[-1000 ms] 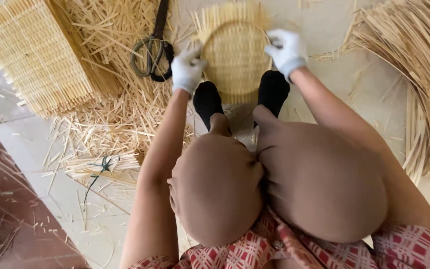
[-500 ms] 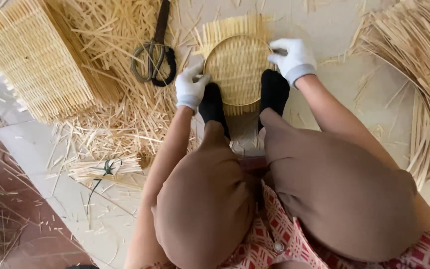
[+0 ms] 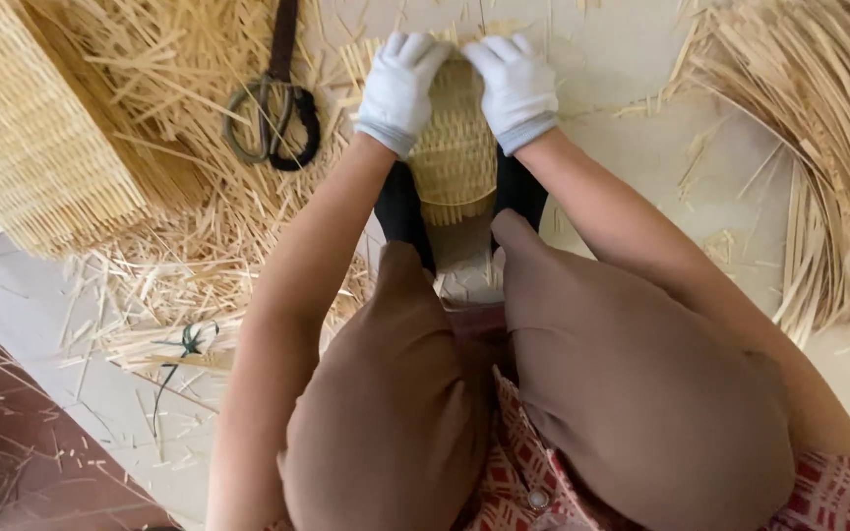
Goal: The recorder weaves and trims bamboo strips to assemble circular bases and rectangular mats.
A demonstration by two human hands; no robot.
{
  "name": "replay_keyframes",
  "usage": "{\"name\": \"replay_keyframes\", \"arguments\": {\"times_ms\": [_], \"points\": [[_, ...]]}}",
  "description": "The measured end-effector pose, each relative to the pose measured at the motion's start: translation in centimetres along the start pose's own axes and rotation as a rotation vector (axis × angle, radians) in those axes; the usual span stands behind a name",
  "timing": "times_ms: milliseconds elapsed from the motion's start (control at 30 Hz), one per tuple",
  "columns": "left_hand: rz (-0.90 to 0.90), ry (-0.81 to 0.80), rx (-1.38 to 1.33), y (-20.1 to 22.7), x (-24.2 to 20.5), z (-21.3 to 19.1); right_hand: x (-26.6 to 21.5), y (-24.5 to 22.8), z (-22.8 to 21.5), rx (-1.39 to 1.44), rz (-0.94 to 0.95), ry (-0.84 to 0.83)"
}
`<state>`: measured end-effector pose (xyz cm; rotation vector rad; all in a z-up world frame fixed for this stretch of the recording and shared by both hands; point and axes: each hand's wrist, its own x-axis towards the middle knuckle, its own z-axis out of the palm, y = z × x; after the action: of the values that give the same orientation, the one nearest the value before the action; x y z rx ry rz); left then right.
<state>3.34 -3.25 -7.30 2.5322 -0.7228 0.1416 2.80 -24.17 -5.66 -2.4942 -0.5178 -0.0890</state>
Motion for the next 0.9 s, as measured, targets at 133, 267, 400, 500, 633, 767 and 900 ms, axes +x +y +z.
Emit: {"name": "replay_keyframes", "arguments": {"times_ms": [133,267,400,500,633,767,900], "points": [[-0.114,0.071,-0.123,-0.4,0.0,0.7,-0.3,0.4,0.8,-0.033,0.035,-0.035],[-0.345,-0.183,-0.329,-1.2,1.4,0.1,0.5,-1.0,0.0,0.027,0.187,-0.109],[-0.358,-0.038,-0.494,1.0,-0.1,-1.7,0.0,-4.0,0.4,-0.150,0.083,0.000],[-0.313,0.162,-0.237,2.9,-1.0,-2.2,0.8,-4.3,0.7,-0.155,0.128,-0.011],[-0.248,0.318,0.012,3.7,-2.4,-2.1,0.9,-3.1,1.7,-0.057,0.287,-0.132],[-0.400,0.274,-0.214,1.8,-2.1,-0.4,2.3,-2.4,2.2,-0.113,0.352,-0.255],[-0.498,0.243,-0.315,0.8,-1.6,1.0,2.3,-0.9,3.5,-0.101,0.310,-0.262]]}}
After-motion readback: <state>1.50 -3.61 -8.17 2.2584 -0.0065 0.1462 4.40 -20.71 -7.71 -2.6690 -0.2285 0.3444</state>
